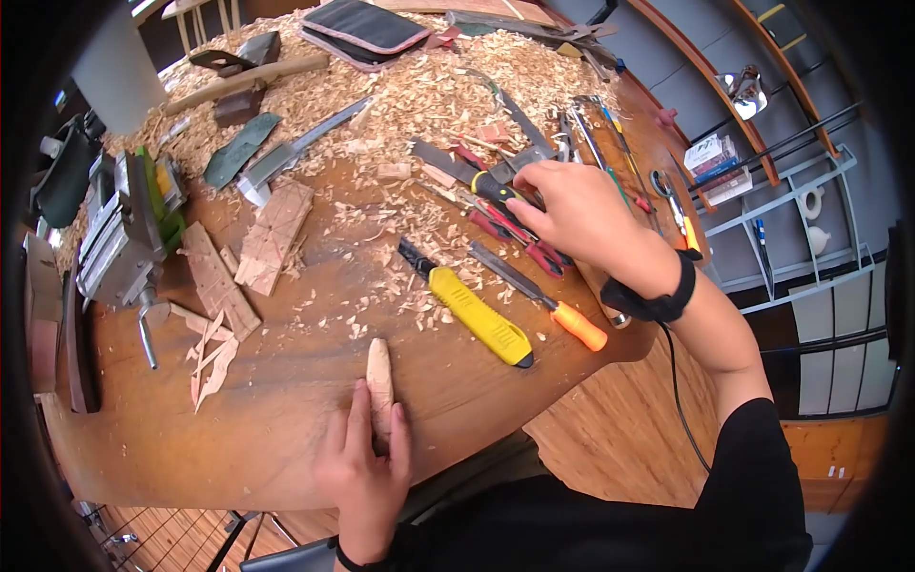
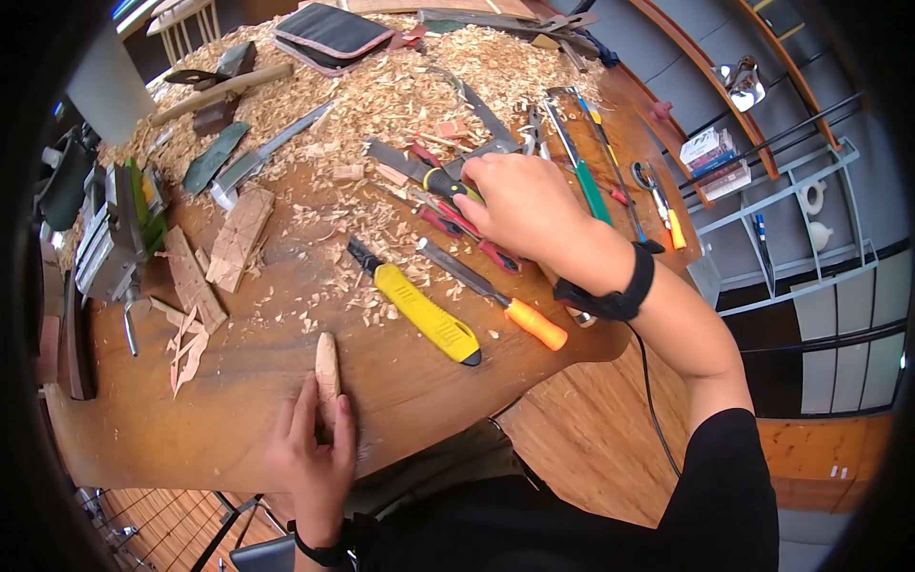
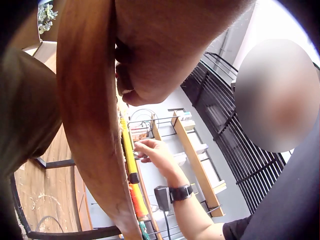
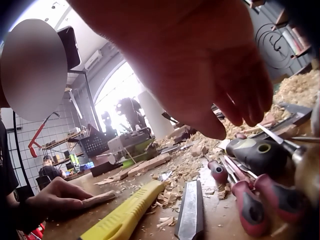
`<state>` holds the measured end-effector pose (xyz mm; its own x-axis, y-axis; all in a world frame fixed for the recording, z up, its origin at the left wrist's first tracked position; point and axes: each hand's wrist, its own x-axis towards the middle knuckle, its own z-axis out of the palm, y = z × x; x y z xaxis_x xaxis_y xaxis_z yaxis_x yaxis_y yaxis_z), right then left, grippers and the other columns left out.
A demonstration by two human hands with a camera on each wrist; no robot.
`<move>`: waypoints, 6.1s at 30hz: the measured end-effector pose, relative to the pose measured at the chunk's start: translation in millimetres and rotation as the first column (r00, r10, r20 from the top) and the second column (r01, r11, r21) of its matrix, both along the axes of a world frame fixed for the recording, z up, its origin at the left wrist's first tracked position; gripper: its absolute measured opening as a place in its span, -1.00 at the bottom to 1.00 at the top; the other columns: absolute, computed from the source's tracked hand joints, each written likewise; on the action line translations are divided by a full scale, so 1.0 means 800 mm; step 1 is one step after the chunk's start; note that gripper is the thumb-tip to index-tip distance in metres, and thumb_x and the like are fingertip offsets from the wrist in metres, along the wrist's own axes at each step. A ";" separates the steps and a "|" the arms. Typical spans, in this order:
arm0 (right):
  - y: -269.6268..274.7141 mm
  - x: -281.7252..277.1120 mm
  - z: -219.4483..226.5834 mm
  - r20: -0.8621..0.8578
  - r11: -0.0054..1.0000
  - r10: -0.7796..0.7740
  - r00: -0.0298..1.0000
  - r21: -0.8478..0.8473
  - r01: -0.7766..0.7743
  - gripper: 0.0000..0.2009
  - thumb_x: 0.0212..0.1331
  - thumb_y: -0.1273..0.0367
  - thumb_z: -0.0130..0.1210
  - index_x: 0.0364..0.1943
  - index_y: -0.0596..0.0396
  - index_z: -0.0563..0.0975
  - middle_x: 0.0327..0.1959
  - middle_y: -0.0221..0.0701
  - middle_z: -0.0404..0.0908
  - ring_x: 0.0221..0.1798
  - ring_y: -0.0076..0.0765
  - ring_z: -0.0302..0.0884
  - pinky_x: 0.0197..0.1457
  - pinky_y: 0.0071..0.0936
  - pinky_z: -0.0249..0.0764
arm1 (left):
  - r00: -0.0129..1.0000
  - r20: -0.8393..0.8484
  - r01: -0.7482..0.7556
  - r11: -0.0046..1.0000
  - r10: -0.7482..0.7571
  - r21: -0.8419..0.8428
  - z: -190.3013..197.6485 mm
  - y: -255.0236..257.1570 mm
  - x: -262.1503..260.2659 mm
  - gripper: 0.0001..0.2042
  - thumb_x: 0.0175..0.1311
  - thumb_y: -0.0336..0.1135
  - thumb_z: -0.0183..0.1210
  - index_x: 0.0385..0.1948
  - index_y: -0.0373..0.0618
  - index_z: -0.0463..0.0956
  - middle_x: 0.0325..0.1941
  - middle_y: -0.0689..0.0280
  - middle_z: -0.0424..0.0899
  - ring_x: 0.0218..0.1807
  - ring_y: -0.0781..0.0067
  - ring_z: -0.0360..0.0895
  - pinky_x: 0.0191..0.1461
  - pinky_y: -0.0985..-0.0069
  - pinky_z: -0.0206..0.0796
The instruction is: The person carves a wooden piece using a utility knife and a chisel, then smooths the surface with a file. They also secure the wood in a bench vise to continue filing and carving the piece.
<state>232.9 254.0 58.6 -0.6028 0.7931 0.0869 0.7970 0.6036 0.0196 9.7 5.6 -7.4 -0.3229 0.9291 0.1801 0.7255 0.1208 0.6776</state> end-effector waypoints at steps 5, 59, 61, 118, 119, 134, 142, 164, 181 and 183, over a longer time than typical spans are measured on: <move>0.019 -0.024 -0.014 0.102 0.994 -0.095 0.990 -0.052 0.101 -0.68 0.11 0.12 0.29 -0.33 0.13 0.67 -0.37 -0.12 0.69 -0.22 0.04 0.69 -0.11 -0.08 0.58 | 1.000 0.008 0.019 0.999 -0.019 0.045 -0.009 -0.002 -0.005 -0.60 0.17 -0.33 0.37 0.04 -0.30 0.62 -0.56 0.27 0.42 -0.64 0.33 0.41 -0.54 0.39 0.26; -0.258 -0.028 -0.010 -0.383 0.427 -0.730 0.567 -0.902 -0.059 -0.64 0.33 0.37 0.21 0.12 0.26 0.49 -0.23 -0.37 0.65 -0.21 -0.57 0.61 -0.10 -0.54 0.56 | 0.953 -0.303 0.017 0.995 0.014 0.101 -0.017 0.000 0.005 -0.55 0.15 -0.26 0.40 0.06 -0.31 0.60 -0.47 0.27 0.47 -0.55 0.35 0.48 -0.49 0.44 0.36; -0.275 -0.033 -0.006 -0.378 0.462 -0.687 0.621 -0.886 -0.028 -0.53 0.28 0.42 0.25 0.24 0.26 0.44 -0.16 -0.32 0.67 -0.07 -0.53 0.65 0.02 -0.50 0.56 | 0.946 -0.324 0.017 0.997 0.009 0.079 -0.014 0.000 0.005 -0.54 0.16 -0.26 0.40 0.06 -0.31 0.60 -0.47 0.29 0.47 -0.54 0.36 0.49 -0.49 0.45 0.36; -0.271 -0.068 -0.013 -0.205 0.533 -0.593 0.778 -0.825 0.189 -0.64 0.41 0.18 0.09 -0.37 0.25 0.45 -0.63 -0.01 0.55 -0.49 0.24 0.58 -0.41 0.02 0.46 | 0.926 -0.361 0.107 0.994 -0.110 -0.029 -0.018 0.004 0.010 -0.56 0.31 -0.36 0.24 0.19 -0.37 0.48 -0.36 0.15 0.55 -0.51 0.20 0.54 -0.47 0.31 0.37; -0.271 -0.067 -0.019 -0.253 0.547 -0.605 0.755 -0.821 0.163 -0.63 0.40 0.16 0.11 -0.38 0.24 0.45 -0.64 -0.02 0.55 -0.49 0.23 0.58 -0.41 0.01 0.46 | 0.930 -0.355 0.098 0.995 -0.095 -0.009 -0.022 0.003 0.011 -0.56 0.31 -0.36 0.23 0.20 -0.36 0.48 -0.36 0.15 0.56 -0.50 0.18 0.54 -0.46 0.31 0.37; -0.265 -0.051 -0.050 -0.604 0.739 -0.477 0.638 -0.669 -0.081 -0.63 0.32 0.10 0.21 -0.31 0.18 0.53 -0.51 -0.18 0.59 -0.44 0.02 0.62 -0.40 -0.18 0.46 | 0.958 0.272 0.127 0.983 -0.087 -0.133 0.007 -0.013 -0.008 -0.80 0.51 -0.36 0.04 -0.03 -0.31 0.48 -0.38 0.36 0.49 -0.39 0.64 0.35 -0.30 0.64 0.18; -0.259 -0.046 -0.051 -0.470 0.884 -0.229 0.852 -0.467 -0.020 -0.58 0.27 0.00 0.21 -0.32 0.12 0.49 -0.44 -0.28 0.48 -0.42 -0.06 0.60 -0.40 -0.22 0.50 | 0.585 0.800 0.159 0.948 0.134 -0.275 0.018 -0.009 -0.005 -0.65 0.46 -0.21 -0.13 0.03 -0.28 0.47 -0.43 0.44 0.43 -0.47 0.71 0.20 -0.43 0.69 -0.05; -0.254 -0.052 -0.061 -0.474 0.950 -0.104 0.874 -0.308 -0.055 -0.56 0.07 0.02 0.36 -0.41 0.06 0.42 -0.57 -0.36 0.45 -0.51 -0.20 0.57 -0.49 -0.33 0.46 | 0.745 0.666 0.126 0.972 0.041 -0.201 0.006 -0.011 -0.003 -0.62 0.58 -0.09 -0.01 -0.48 -0.11 0.39 -0.67 0.54 0.30 -0.63 0.77 0.11 -0.55 0.64 -0.16; -0.234 -0.011 -0.021 -0.629 0.915 -0.319 0.708 -0.400 0.057 -0.59 0.04 0.09 0.48 -0.37 0.11 0.56 -0.53 -0.37 0.55 -0.49 -0.28 0.61 -0.41 -0.39 0.49 | 0.664 0.747 0.114 0.987 0.007 -0.111 0.002 -0.021 -0.009 -0.46 0.27 0.18 0.29 -0.21 -0.23 0.48 -0.46 0.50 0.35 -0.44 0.71 0.21 -0.38 0.68 0.00; -0.218 0.008 -0.008 -0.635 0.911 -0.397 0.663 -0.359 0.202 -0.63 0.16 0.11 0.37 -0.34 0.13 0.55 -0.47 -0.27 0.61 -0.45 -0.17 0.66 -0.37 -0.30 0.54 | 0.737 0.669 0.133 0.991 -0.094 -0.008 -0.017 -0.027 -0.015 -0.51 0.42 0.13 0.15 -0.16 -0.24 0.44 -0.57 0.56 0.26 -0.61 0.82 0.12 -0.54 0.71 -0.19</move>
<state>239.5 79.6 52.2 -0.1763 0.9717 0.1574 0.6644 0.2354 -0.7094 -2.1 -16.1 -21.2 -0.2337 0.9682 -0.0897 0.1018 0.1161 0.9880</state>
